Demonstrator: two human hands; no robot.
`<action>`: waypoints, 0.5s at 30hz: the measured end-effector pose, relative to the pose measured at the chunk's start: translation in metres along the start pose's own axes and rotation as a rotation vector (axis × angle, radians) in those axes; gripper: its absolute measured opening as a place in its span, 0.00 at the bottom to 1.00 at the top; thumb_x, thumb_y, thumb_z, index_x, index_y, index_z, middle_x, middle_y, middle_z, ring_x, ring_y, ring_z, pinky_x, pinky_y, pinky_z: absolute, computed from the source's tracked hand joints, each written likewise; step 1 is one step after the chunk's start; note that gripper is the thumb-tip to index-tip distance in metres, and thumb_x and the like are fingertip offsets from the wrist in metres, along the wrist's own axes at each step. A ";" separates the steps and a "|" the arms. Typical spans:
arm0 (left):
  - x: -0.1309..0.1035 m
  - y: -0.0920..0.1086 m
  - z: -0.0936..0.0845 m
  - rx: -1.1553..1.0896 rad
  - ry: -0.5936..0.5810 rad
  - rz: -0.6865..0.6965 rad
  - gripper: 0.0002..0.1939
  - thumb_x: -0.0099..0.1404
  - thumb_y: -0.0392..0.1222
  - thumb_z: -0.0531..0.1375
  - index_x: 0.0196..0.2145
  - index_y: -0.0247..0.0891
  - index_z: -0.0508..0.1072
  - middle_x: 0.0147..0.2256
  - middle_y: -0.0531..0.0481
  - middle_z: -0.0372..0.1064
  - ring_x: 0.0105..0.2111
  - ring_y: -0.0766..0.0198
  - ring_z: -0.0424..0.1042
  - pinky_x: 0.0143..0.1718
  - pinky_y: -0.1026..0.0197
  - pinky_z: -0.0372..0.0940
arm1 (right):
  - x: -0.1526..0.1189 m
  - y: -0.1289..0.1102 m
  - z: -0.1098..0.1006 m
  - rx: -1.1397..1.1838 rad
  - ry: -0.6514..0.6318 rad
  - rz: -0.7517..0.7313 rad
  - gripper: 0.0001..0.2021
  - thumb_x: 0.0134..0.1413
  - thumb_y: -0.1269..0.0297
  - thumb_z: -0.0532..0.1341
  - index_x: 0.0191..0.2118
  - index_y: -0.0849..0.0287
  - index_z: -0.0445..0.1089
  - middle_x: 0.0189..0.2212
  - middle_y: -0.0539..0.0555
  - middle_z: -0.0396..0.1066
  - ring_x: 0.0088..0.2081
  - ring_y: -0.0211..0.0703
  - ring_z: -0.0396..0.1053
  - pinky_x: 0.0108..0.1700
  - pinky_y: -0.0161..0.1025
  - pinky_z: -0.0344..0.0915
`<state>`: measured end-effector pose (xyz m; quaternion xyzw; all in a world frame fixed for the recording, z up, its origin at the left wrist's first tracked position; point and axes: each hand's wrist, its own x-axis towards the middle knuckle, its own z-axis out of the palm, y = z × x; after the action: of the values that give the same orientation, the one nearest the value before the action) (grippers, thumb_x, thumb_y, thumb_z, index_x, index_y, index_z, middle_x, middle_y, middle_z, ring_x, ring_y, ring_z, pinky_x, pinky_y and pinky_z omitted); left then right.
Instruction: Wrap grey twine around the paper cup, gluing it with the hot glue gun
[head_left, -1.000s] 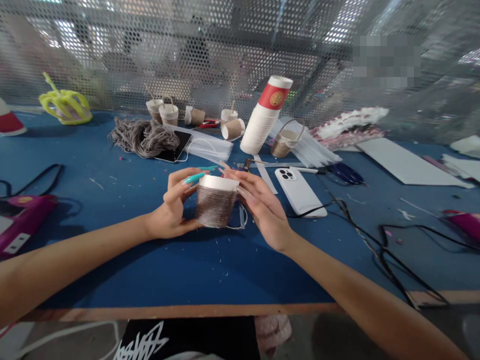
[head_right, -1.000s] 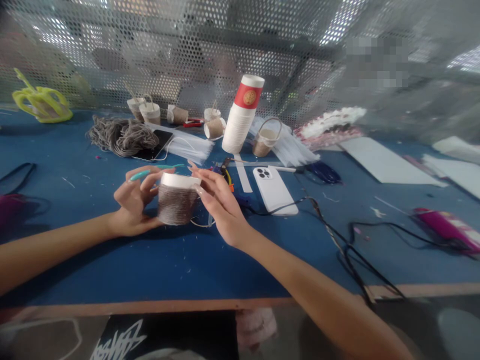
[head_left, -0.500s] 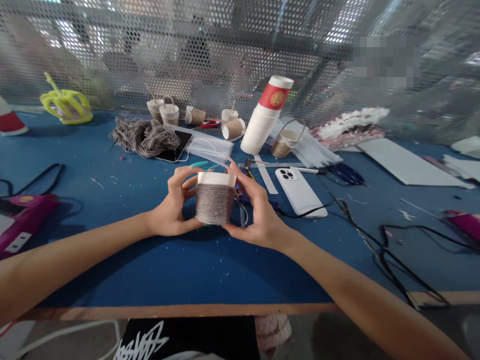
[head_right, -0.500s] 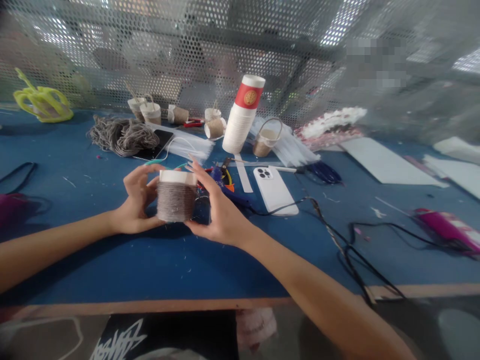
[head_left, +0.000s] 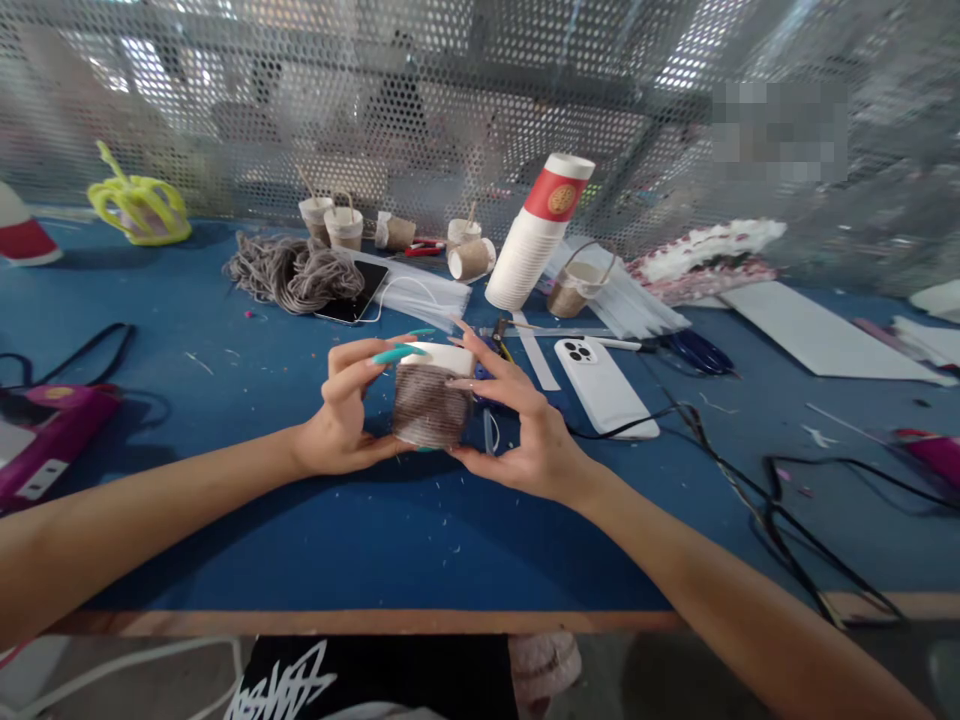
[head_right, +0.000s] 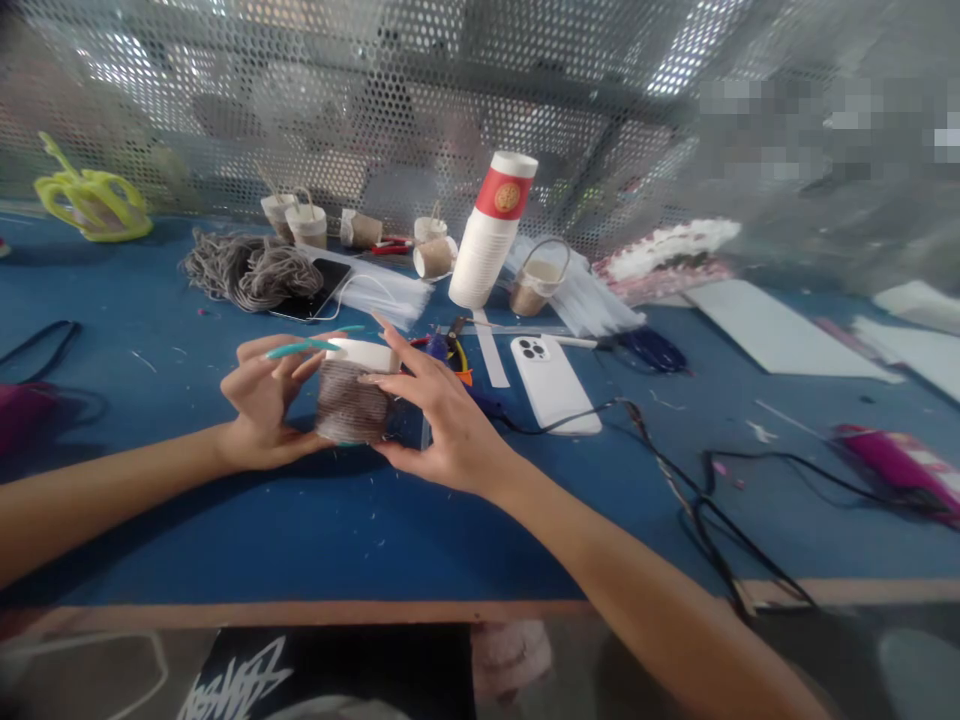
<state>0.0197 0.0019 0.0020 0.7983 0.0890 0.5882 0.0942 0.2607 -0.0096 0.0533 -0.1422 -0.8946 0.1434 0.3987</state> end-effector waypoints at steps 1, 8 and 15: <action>-0.001 0.000 0.000 -0.014 0.000 -0.006 0.53 0.56 0.39 0.73 0.68 0.54 0.45 0.61 0.43 0.51 0.65 0.48 0.62 0.65 0.39 0.65 | 0.000 0.000 0.000 0.004 0.008 0.012 0.40 0.49 0.71 0.71 0.63 0.42 0.54 0.72 0.56 0.50 0.70 0.57 0.55 0.67 0.65 0.60; -0.001 -0.002 -0.001 -0.026 -0.016 0.019 0.53 0.55 0.37 0.73 0.68 0.55 0.47 0.60 0.44 0.53 0.64 0.44 0.63 0.65 0.36 0.64 | -0.002 0.002 -0.001 0.058 0.036 0.046 0.36 0.47 0.69 0.73 0.59 0.44 0.59 0.70 0.57 0.56 0.69 0.59 0.58 0.66 0.67 0.60; -0.002 -0.002 -0.001 -0.038 -0.010 -0.007 0.51 0.55 0.39 0.74 0.66 0.55 0.50 0.60 0.44 0.55 0.64 0.47 0.63 0.63 0.38 0.67 | -0.001 -0.004 0.000 0.127 0.021 0.186 0.33 0.47 0.69 0.73 0.56 0.46 0.60 0.70 0.58 0.57 0.69 0.58 0.56 0.66 0.65 0.59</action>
<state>0.0178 0.0035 -0.0001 0.7988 0.0802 0.5856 0.1121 0.2609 -0.0133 0.0546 -0.2004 -0.8623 0.2347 0.4014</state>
